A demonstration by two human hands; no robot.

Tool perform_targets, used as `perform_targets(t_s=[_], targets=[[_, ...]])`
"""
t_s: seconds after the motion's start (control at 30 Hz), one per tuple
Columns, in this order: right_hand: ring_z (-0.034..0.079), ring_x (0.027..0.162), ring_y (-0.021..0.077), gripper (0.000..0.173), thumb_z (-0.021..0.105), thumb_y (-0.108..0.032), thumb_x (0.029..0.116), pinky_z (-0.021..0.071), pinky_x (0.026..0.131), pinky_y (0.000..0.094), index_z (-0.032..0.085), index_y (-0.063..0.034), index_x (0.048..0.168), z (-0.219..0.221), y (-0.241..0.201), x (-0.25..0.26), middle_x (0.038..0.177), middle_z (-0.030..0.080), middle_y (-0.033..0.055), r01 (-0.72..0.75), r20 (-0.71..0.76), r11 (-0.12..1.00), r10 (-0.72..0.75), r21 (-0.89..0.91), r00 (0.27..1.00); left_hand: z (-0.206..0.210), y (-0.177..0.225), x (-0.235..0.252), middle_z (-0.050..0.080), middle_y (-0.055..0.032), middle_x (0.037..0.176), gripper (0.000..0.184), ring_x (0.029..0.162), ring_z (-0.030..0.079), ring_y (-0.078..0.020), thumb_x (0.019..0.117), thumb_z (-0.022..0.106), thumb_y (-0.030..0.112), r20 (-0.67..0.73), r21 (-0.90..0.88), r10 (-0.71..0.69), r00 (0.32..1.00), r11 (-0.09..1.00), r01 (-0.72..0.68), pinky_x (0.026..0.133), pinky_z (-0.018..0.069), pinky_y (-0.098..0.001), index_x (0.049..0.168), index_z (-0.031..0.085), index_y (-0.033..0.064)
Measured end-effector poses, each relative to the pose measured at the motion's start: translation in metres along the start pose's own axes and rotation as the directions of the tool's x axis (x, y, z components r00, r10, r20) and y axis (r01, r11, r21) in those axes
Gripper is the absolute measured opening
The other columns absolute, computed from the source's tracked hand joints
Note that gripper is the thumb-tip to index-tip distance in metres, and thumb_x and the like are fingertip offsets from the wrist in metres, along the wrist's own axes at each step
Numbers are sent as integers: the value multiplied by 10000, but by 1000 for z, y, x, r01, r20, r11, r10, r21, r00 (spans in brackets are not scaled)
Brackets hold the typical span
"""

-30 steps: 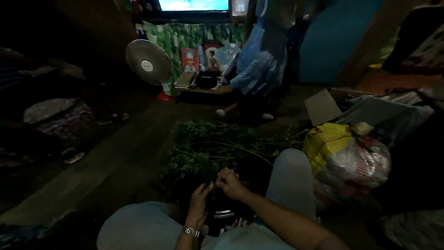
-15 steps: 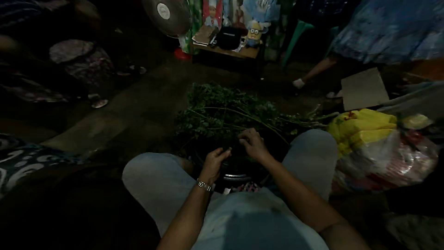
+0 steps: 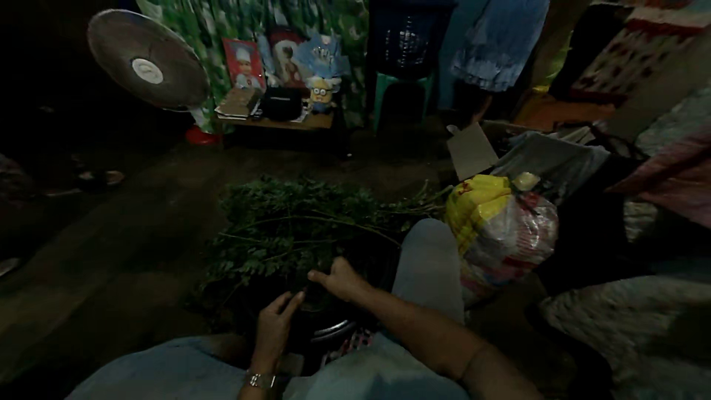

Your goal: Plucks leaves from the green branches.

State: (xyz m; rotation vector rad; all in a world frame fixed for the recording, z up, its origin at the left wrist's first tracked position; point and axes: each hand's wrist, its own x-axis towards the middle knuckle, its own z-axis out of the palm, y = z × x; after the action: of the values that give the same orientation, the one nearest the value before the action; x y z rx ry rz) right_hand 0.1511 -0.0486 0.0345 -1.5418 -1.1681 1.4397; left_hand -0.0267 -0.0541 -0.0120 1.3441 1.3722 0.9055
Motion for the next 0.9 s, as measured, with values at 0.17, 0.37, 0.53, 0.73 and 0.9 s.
perform_targets(t_s=[0.17, 0.37, 0.53, 0.73, 0.9], targets=[[629, 1149, 273, 523, 672, -275, 1004, 509, 1004, 433, 511, 74, 1359, 2, -1, -1, 1268, 616, 239, -76, 11, 996, 76, 44, 997, 2, -4, 3, 632, 44, 748, 126, 596, 567, -7, 1026, 555, 100, -28, -263, -78, 997, 962, 68, 551, 491, -167, 1007, 659, 30], [635, 1099, 248, 473, 681, -259, 999, 513, 974, 413, 550, 59, 1323, 3, -1, -1, 1221, 631, 218, -77, 73, 997, 76, 12, 994, 1, -9, 5, 636, 53, 756, 186, 644, 608, -20, 1037, 464, 80, 14, -506, -103, 995, 857, 96, 613, 539, -169, 955, 630, 97], [641, 1115, 287, 477, 727, -264, 962, 510, 992, 472, 593, 67, 1279, 5, 14, 9, 1215, 644, 232, -16, 190, 988, 45, -155, 981, 0, -10, 7, 640, 54, 786, 178, 687, 625, -36, 1037, 430, 92, 18, -554, -126, 992, 825, 115, 660, 559, -194, 981, 597, 118], [568, 1286, 337, 689, 713, -390, 962, 454, 1099, 490, 472, 14, 1466, -4, 9, 9, 1405, 556, 256, 123, 143, 989, -110, -84, 984, -1, -10, 5, 723, 31, 825, 174, 702, 678, -37, 1032, 438, 69, 1, -486, -37, 999, 873, 33, 652, 574, -190, 1036, 612, 67], [529, 1314, 358, 611, 589, -362, 1042, 424, 1097, 538, 422, -33, 1530, -14, -1, 7, 1440, 540, 221, 196, -39, 978, -199, -66, 979, -5, -4, -2, 753, 40, 875, 151, 758, 693, -9, 988, 506, 89, 74, -199, 76, 994, 978, -60, 675, 564, -176, 1025, 648, 56]])
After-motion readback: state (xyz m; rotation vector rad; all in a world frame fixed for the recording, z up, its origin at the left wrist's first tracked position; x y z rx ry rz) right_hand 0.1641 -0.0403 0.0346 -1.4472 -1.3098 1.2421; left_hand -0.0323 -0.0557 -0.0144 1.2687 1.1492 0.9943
